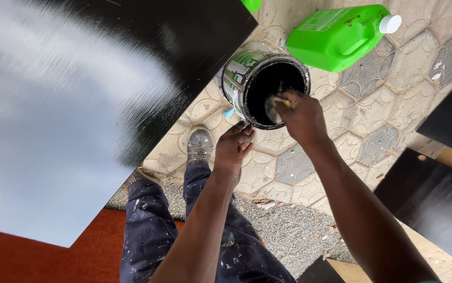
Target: The person paints a rectangular wooden board black using a cloth. They repeatedly dip the cloth into a paint can and apply the paint to the board's surface, covering it evenly.
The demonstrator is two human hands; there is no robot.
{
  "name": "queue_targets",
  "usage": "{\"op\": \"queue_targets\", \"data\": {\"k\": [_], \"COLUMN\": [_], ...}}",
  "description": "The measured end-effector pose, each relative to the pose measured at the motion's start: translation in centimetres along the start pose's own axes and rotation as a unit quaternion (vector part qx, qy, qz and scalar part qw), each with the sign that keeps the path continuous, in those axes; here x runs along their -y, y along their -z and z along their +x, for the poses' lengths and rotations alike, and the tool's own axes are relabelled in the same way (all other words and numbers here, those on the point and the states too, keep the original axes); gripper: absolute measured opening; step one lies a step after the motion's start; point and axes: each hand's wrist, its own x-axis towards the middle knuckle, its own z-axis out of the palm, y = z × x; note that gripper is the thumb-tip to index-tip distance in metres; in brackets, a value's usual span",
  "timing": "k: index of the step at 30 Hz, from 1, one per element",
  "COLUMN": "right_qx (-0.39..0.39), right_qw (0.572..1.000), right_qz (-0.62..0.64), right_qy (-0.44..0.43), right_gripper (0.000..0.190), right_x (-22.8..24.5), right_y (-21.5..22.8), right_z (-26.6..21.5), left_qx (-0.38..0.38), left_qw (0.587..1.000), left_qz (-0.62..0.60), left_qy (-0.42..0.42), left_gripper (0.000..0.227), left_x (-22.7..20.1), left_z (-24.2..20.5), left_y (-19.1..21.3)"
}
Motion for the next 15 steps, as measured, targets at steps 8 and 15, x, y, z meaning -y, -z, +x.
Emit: {"op": "queue_targets", "data": {"k": [8, 15], "right_qx": [-0.137, -0.136], "right_qw": [0.986, 0.990], "right_qz": [0.068, -0.008], "right_qy": [0.071, 0.034], "right_gripper": [0.020, 0.015], "right_x": [-2.3, -3.4], "right_y": [-6.2, -8.4], "right_z": [7.7, 12.4], "left_qx": [-0.009, -0.017], "left_qw": [0.997, 0.987], "left_qz": [0.081, 0.158], "left_qy": [-0.009, -0.001], "left_gripper": [0.070, 0.071], "left_x": [-1.0, -2.2], "left_z": [0.6, -0.8], "left_y": [1.2, 0.3]}}
